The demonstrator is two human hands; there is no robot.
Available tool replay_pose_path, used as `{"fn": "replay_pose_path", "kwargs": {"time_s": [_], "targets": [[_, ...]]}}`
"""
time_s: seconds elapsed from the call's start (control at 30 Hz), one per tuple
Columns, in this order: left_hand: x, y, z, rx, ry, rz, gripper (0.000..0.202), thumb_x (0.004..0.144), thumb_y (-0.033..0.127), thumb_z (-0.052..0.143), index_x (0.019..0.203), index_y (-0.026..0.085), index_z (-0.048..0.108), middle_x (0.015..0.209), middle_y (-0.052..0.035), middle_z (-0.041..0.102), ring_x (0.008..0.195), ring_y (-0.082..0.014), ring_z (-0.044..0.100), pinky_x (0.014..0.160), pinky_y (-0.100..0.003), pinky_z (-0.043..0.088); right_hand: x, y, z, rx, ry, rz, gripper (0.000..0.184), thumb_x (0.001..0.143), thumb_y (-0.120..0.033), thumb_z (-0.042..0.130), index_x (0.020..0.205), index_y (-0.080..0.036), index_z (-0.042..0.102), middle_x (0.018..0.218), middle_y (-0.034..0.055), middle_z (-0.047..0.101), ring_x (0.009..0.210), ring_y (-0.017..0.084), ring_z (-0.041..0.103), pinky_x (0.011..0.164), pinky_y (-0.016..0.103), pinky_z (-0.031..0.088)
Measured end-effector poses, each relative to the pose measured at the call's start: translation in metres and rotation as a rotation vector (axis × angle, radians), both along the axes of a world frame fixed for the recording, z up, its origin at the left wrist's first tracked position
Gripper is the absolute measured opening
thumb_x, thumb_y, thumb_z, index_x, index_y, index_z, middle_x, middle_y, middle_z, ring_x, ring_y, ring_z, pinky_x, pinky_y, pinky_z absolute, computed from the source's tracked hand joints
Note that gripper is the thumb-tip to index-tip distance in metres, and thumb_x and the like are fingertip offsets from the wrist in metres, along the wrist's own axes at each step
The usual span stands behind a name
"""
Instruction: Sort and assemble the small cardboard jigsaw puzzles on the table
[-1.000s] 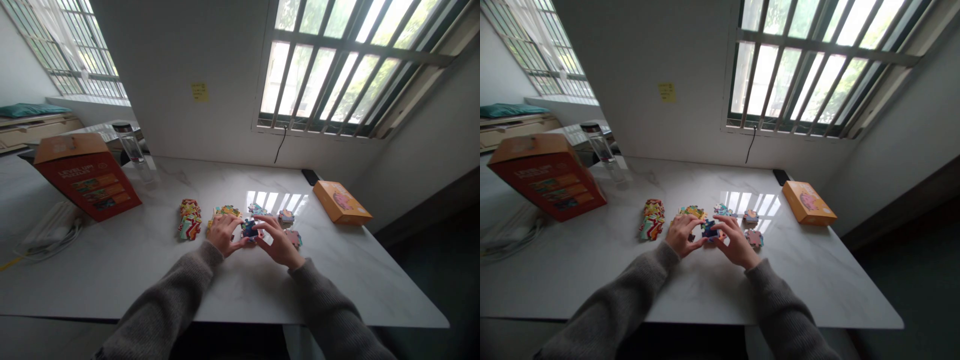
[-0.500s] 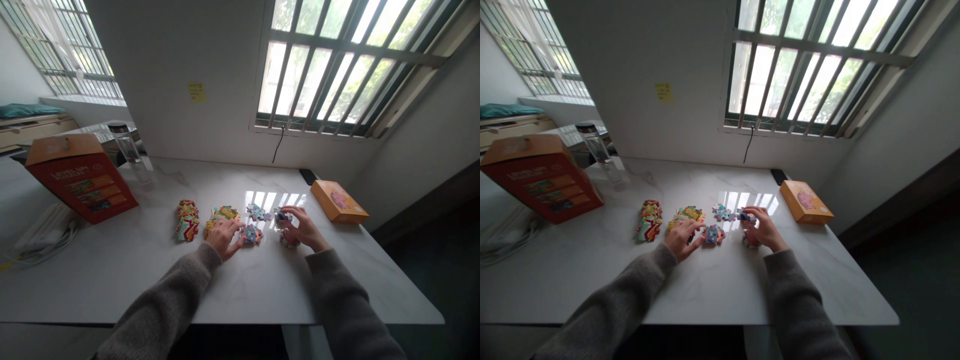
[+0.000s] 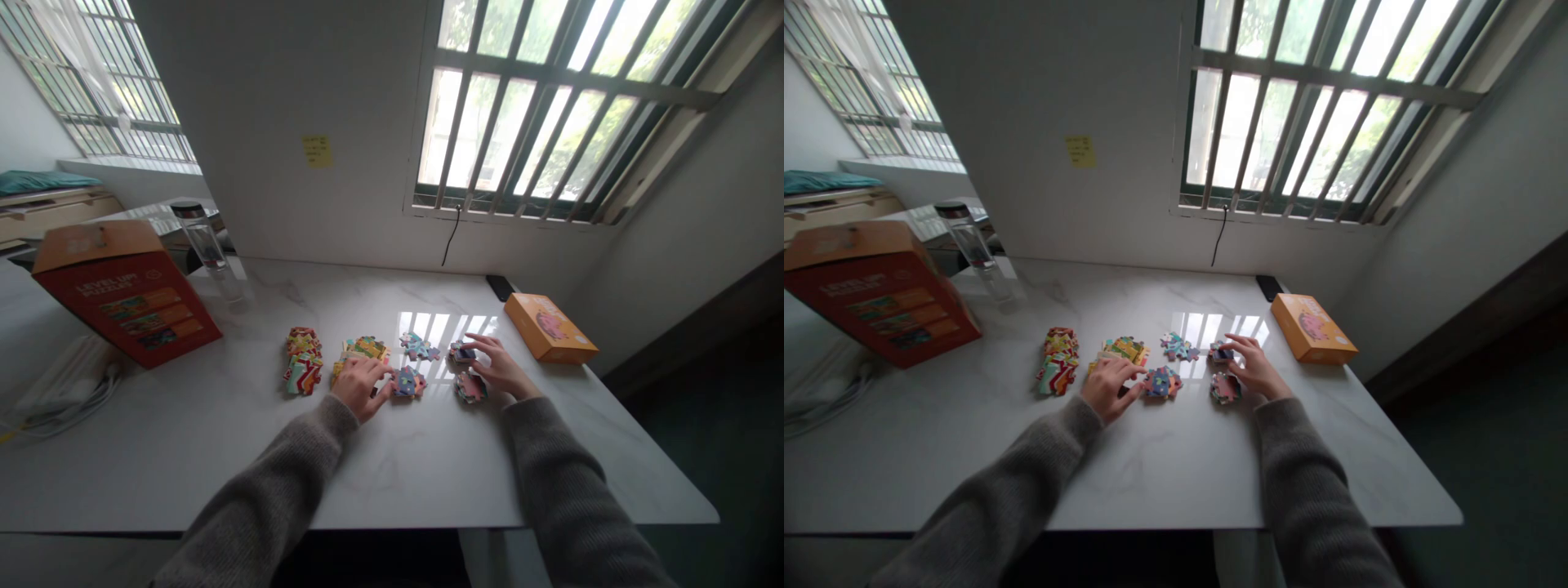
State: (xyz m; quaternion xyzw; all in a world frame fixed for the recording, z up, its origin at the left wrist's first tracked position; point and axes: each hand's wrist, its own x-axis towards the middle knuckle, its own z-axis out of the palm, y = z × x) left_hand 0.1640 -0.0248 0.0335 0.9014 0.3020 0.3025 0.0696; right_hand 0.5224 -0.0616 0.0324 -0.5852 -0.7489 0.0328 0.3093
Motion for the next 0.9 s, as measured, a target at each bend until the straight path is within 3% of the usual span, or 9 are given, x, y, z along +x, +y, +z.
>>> {"fn": "replay_pose_path", "kwargs": {"time_s": [0.13, 0.23, 0.33, 0.7, 0.9], "targets": [[0.0, 0.002, -0.004, 0.01, 0.101, 0.006, 0.025, 0.084, 0.037, 0.064, 0.105, 0.024, 0.064, 0.102, -0.0042, 0.068, 0.102, -0.0265, 0.059, 0.091, -0.043, 0.037, -0.055, -0.01, 0.012, 0.12, -0.069, 0.07, 0.029, 0.085, -0.016, 0.061, 0.111, -0.026, 0.066, 0.126, 0.0084, 0.063, 0.119, 0.029, 0.051, 0.103, 0.051, 0.042], [0.001, 0.003, -0.008, 0.005, 0.139, 0.006, 0.025, 0.081, 0.037, 0.067, 0.103, 0.025, 0.065, 0.107, -0.0036, 0.069, 0.106, -0.0271, 0.059, 0.095, -0.045, 0.035, -0.107, -0.016, 0.015, 0.04, -0.127, 0.248, 0.027, 0.087, -0.021, 0.065, 0.113, -0.027, 0.062, 0.118, 0.0072, 0.065, 0.112, 0.026, 0.054, 0.098, 0.046, 0.045], [0.0, 0.004, -0.01, -0.004, 0.132, 0.008, 0.024, 0.082, 0.036, 0.067, 0.104, 0.025, 0.064, 0.108, -0.0032, 0.069, 0.107, -0.0264, 0.059, 0.097, -0.045, 0.034, -0.135, -0.018, 0.012, -0.006, -0.159, 0.331, 0.025, 0.086, -0.024, 0.069, 0.109, -0.025, 0.061, 0.119, 0.0086, 0.062, 0.111, 0.026, 0.054, 0.096, 0.044, 0.046], [0.003, 0.003, -0.009, -0.05, 0.155, -0.029, 0.01, 0.085, 0.027, 0.064, 0.095, 0.028, 0.065, 0.102, 0.0018, 0.072, 0.102, -0.0232, 0.06, 0.098, -0.043, 0.031, -0.136, -0.016, 0.008, -0.126, -0.043, 0.363, 0.026, 0.083, -0.01, 0.067, 0.105, -0.024, 0.06, 0.111, 0.0075, 0.057, 0.106, 0.024, 0.051, 0.094, 0.042, 0.047], [0.003, 0.003, -0.01, -0.041, 0.129, -0.001, 0.047, 0.079, 0.04, 0.072, 0.121, 0.024, 0.056, 0.113, -0.0057, 0.068, 0.106, -0.0267, 0.059, 0.096, -0.043, 0.034, -0.129, -0.023, 0.017, -0.082, 0.053, 0.334, 0.034, 0.081, -0.008, 0.064, 0.11, -0.025, 0.058, 0.115, 0.0077, 0.055, 0.11, 0.025, 0.051, 0.099, 0.044, 0.045]]}}
